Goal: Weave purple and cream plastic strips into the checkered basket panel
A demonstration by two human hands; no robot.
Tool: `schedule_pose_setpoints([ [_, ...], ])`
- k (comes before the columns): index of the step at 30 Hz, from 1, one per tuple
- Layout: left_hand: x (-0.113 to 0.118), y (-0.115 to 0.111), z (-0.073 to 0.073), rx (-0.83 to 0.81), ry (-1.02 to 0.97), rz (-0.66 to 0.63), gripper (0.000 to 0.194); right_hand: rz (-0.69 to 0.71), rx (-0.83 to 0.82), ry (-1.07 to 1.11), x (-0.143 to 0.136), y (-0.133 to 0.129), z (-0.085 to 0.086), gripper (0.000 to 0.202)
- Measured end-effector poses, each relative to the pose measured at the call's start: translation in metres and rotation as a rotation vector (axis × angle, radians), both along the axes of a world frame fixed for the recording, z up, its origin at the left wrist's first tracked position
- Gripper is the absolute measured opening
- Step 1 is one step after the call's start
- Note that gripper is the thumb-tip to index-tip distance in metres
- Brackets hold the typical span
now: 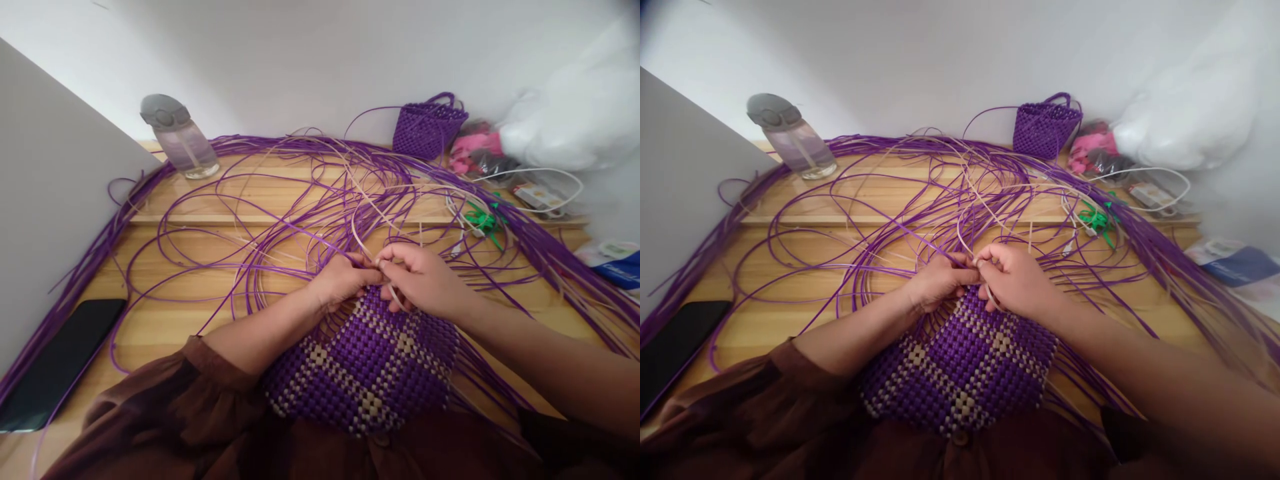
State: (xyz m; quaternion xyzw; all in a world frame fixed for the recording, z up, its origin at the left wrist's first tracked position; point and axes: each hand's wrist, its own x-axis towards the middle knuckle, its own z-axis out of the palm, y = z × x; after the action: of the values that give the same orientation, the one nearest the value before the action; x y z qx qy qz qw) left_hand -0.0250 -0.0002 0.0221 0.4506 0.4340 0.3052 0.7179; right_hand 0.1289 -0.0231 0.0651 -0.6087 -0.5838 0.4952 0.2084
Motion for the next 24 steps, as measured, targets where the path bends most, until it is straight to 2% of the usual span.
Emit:
schedule_pose_setpoints([
  [3,0.003,-0.003,0.000,0.002,0.003,0.051,0.016,0.057,0.076,-0.089,-0.002,-0.004,0.001,0.016],
  [7,0.005,-0.006,-0.002,0.043,0.011,0.088,0.014,0.131,0.259,-0.225,0.003,-0.002,0.003,0.021],
  [13,0.006,-0.009,-0.006,0.116,0.009,0.134,0.010,0.251,0.454,-0.270,0.016,0.014,0.006,0.031],
  [16,0.007,-0.009,-0.007,0.098,-0.011,0.172,0.010,0.337,0.527,-0.351,0.018,0.025,0.008,0.027],
  [18,0.007,-0.009,-0.008,0.111,-0.028,0.174,0.010,0.412,0.476,-0.356,0.019,0.033,0.011,0.024],
  [21,0.006,-0.007,-0.009,0.145,-0.036,0.167,0.011,0.499,0.209,-0.262,0.021,0.045,0.017,0.027],
  [23,0.006,-0.006,-0.010,0.159,-0.031,0.170,0.011,0.479,0.040,-0.184,0.019,0.051,0.021,0.034],
  [24,0.006,-0.006,-0.010,0.163,-0.030,0.170,0.011,0.462,0.012,-0.168,0.017,0.053,0.022,0.036],
])
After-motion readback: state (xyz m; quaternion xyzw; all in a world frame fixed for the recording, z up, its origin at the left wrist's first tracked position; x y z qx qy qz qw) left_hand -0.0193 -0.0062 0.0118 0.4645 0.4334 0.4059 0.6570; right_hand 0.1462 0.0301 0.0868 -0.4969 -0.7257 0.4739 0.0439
